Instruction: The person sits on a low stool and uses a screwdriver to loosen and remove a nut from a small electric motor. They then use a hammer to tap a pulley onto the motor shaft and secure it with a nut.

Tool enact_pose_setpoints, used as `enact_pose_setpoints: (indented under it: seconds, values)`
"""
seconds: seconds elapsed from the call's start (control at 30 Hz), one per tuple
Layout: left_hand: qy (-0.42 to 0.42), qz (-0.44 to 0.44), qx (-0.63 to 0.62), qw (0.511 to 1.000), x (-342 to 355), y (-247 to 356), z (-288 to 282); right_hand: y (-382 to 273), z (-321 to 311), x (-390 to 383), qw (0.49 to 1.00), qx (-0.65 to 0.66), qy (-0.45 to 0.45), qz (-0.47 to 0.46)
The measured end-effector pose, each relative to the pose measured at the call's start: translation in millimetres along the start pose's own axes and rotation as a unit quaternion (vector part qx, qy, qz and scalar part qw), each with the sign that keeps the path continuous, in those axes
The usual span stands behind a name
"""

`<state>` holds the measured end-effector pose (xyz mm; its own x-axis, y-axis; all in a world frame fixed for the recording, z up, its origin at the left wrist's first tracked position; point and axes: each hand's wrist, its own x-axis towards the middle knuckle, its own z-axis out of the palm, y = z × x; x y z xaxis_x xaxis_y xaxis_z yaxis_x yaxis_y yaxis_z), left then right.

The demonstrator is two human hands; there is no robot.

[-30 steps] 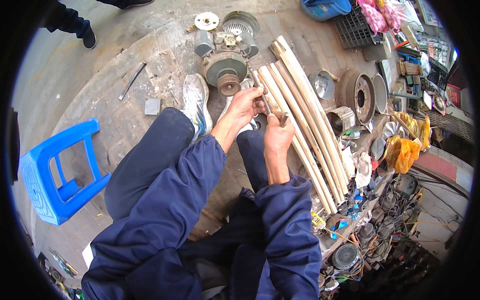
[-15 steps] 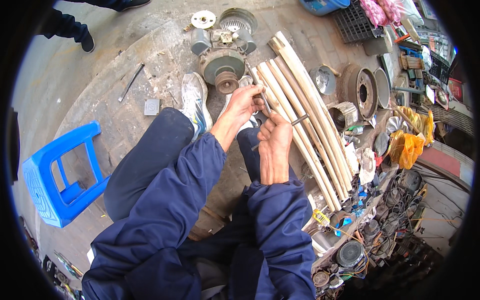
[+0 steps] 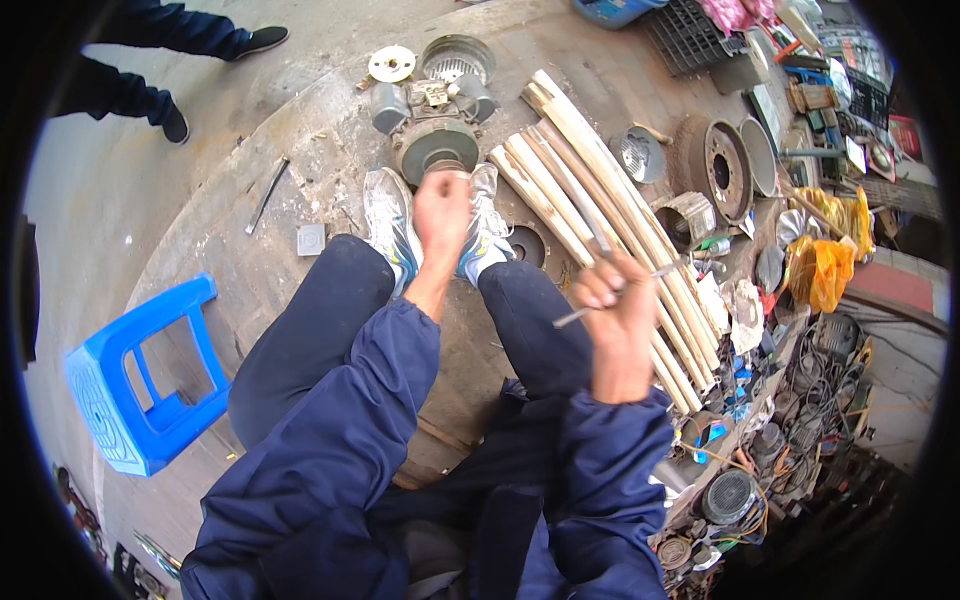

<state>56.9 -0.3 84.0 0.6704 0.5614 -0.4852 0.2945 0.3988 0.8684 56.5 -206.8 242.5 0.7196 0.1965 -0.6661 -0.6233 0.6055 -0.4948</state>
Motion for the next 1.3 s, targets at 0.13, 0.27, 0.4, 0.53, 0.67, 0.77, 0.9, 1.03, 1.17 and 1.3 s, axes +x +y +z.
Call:
enact_pose_setpoints:
  seconds: [0.13,0.27,0.4,0.53,0.67,0.77,0.9,1.03,1.17,1.3]
  values:
    - [0.174,-0.002,0.126,0.977,26,-5,-29,-71,-56,-61,0.950,-0.224,0.097,-0.194]
    - [0.057,-0.092,-0.061,0.992,70,-26,-8,-48,-152,-94,0.839,-0.415,0.277,-0.216]
    - [0.046,-0.178,-0.037,0.982,101,-34,10,25,-241,-133,0.834,-0.381,0.387,-0.095]
    - [0.032,-0.209,-0.048,0.976,102,-31,6,106,-319,-146,0.878,-0.223,0.424,-0.016]
    - [0.017,-0.203,-0.007,0.979,92,-29,6,159,-398,-144,0.895,-0.019,0.446,0.003]
    - [0.063,-0.203,0.014,0.977,81,-34,5,175,-452,-148,0.891,0.025,0.453,-0.010]
    - [0.041,-0.191,0.007,0.981,79,-38,0,201,-501,-152,0.854,-0.068,0.494,0.152]
    - [0.011,-0.192,0.003,0.981,82,-42,-6,240,-511,-149,0.658,-0.433,0.585,0.193]
    - [0.001,-0.189,0.021,0.982,69,-68,-12,244,-493,-136,0.633,-0.527,0.558,0.095]
    - [-0.043,-0.161,-0.013,0.986,52,-107,-21,211,-447,-99,0.770,-0.462,0.440,0.005]
